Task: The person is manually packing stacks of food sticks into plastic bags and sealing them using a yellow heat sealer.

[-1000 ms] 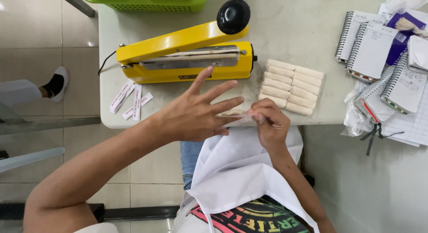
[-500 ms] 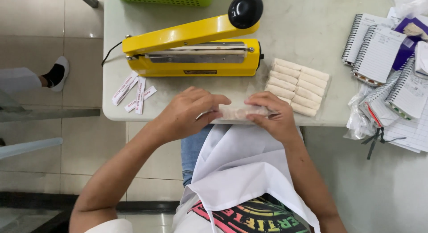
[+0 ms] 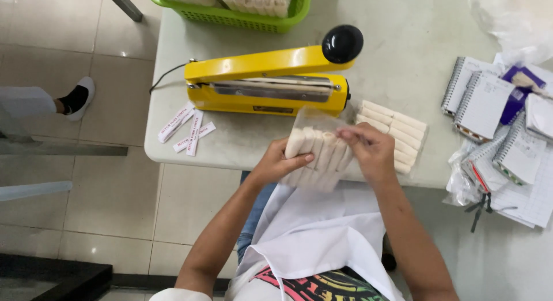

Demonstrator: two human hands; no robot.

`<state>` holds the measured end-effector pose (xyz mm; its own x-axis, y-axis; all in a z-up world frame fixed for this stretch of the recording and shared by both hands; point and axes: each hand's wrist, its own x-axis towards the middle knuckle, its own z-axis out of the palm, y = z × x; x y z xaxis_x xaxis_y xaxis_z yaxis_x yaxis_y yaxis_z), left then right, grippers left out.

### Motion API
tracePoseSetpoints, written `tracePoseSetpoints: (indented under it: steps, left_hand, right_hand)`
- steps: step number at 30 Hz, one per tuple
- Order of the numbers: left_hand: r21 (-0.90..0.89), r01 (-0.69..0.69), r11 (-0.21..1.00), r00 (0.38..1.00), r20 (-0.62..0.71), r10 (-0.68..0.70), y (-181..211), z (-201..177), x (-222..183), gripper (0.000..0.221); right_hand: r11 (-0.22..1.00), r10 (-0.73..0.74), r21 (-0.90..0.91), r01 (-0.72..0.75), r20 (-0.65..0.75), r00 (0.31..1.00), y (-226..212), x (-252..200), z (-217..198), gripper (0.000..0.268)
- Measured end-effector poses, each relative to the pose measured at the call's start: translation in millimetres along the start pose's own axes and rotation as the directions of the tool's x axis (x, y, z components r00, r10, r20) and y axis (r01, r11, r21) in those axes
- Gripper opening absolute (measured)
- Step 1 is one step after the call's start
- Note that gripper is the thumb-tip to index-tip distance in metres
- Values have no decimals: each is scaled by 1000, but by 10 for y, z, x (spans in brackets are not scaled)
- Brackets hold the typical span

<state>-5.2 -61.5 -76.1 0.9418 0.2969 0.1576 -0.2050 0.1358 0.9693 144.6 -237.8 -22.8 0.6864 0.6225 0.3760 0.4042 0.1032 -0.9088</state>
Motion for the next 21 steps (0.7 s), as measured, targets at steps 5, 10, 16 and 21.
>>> tracePoseSetpoints:
  steps: [5,10,16,21]
  left_hand:
    - [-351,494,795,789,-202,-579,577,-1,222,42]
    - [-447,496,745,721,-266,-640,546,-371,266,56]
    - [-451,490,746,692,-318,-648,693,-488,302,70]
    - [-543,514,664,615,-307,-727,762,-542,375,47]
  right_hand:
    - [856,440,-307,-415,14,898,72,679,195,13]
    - [900,372,-281,-333,95,924,350,1160,553,17]
    - [976,138,-203,-84,268,953,543,1607,382,36]
    - [962,-117,-159,220,486,866,278,2053,9,51]
